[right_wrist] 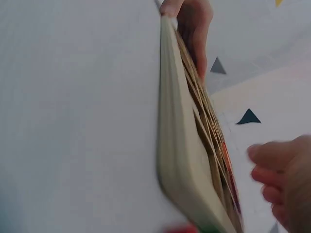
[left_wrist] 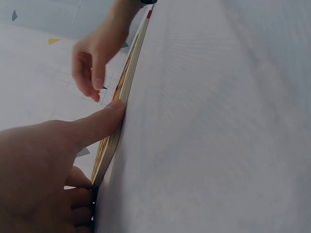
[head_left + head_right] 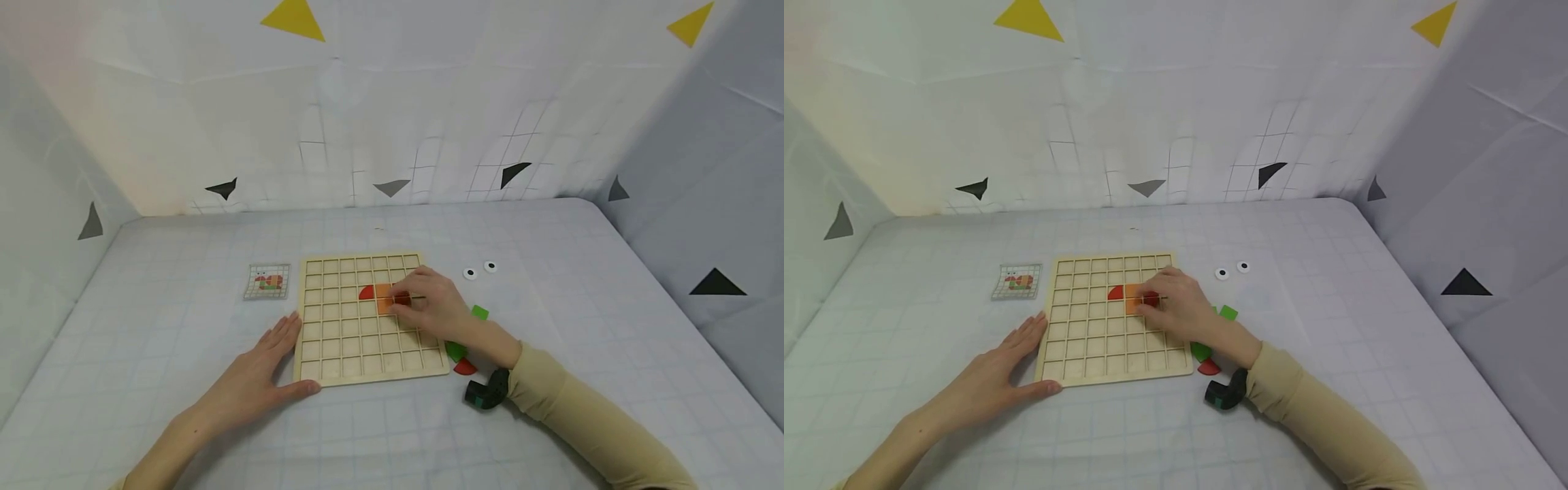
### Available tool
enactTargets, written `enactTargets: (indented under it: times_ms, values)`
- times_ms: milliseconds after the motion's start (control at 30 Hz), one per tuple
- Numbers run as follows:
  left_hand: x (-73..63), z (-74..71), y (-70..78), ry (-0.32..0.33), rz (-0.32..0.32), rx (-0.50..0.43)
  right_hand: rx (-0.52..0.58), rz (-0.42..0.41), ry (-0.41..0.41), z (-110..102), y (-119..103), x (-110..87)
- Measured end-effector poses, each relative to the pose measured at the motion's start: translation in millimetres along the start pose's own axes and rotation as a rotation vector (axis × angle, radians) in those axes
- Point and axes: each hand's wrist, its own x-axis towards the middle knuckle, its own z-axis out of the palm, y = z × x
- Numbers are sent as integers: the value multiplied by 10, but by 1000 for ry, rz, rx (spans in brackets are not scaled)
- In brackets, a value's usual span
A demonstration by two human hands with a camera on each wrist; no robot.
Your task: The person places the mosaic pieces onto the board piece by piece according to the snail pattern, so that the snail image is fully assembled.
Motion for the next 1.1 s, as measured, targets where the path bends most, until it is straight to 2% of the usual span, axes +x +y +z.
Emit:
enactTargets:
  times_ms: [133, 300, 400, 500, 733, 933, 1100]
  values:
    - [1, 10, -7, 1, -2, 8, 17, 88, 2, -239, 25, 18]
    - [3, 2, 1, 5, 4, 10, 2, 252, -15, -542, 91, -117]
    - [-1, -3, 1, 3, 3, 11, -5, 336, -30, -645, 122, -227]
    - [0, 0, -3, 0, 0, 12, -33, 384, -50, -684, 158, -329]
    - [8, 15, -19, -6, -2, 6, -43, 402, -76, -618, 210, -495]
    - [0, 15, -24, -2, -7, 6, -33, 368, -62, -507, 250, -545]
    - [3, 7, -18, -7, -8, 7, -41, 347, -47, -492, 253, -562]
